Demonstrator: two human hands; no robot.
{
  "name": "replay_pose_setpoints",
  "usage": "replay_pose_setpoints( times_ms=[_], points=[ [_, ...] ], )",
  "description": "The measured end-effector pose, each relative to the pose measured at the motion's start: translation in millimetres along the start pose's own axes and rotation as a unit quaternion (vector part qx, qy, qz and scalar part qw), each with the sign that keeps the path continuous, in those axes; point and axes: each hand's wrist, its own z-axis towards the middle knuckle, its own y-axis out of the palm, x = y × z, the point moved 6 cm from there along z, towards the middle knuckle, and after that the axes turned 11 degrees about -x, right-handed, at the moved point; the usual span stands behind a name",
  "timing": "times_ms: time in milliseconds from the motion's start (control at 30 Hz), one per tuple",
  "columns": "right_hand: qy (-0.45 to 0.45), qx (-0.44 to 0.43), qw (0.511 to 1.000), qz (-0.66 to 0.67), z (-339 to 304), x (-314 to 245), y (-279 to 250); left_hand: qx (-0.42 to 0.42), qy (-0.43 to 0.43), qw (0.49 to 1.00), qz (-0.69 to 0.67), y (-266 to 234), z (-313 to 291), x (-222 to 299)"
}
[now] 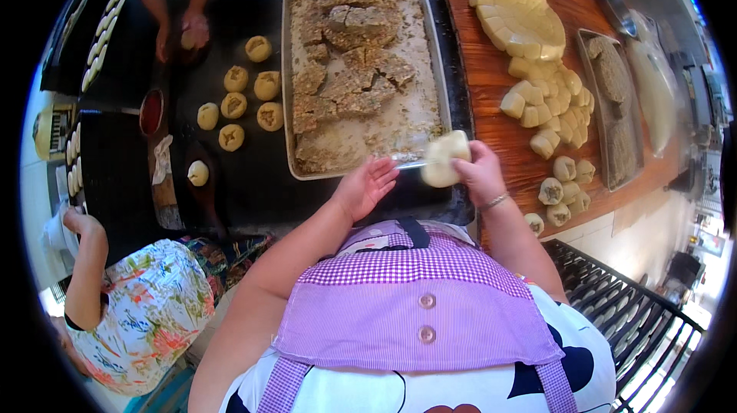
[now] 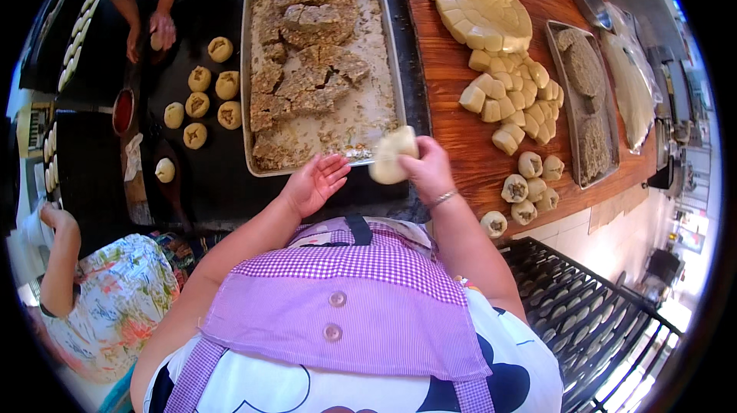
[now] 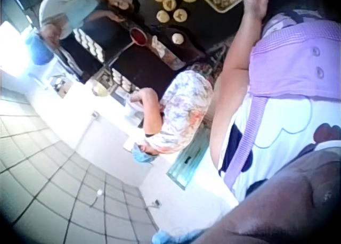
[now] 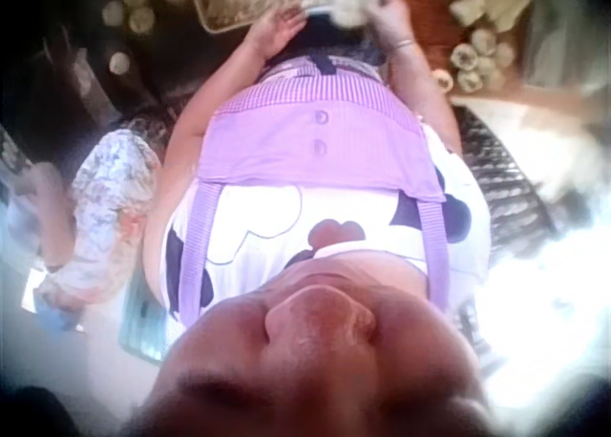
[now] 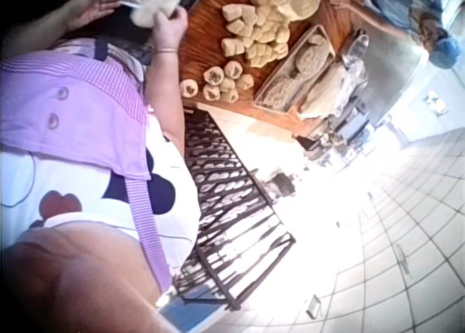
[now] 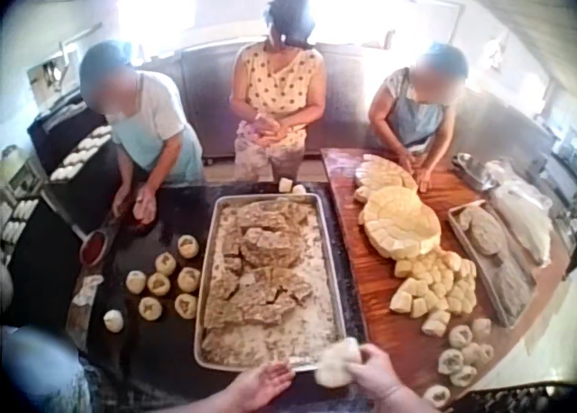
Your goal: The person prepares stuffed buns by flattening pieces of dough, adding a savory filling, and then pinching and rolling the dough to seal it into a round bun.
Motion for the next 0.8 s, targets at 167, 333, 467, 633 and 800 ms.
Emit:
replay_pose_setpoints(
  times_ms=[167,333,467,633,800],
  points=[
    [0.098,-0.233,0.964,0.08,16,-10,115,-0.111,0.116,0.975,-0.157,40,-25,44],
    [-0.028,-0.052,0.993,-0.106,121,63,93,-0.091,0.167,0.971,-0.146,15,-60,83],
    [-0.027,-0.04,0.991,-0.129,167,88,116,-0.022,0.186,0.97,-0.154,-2,-70,84],
    [-0.038,0.011,0.99,-0.135,158,104,128,0.018,0.199,0.963,-0.18,-14,-82,71],
    [-0.06,-0.014,0.977,-0.205,123,83,121,0.018,0.209,0.969,-0.134,-30,-92,67]
  ],
)
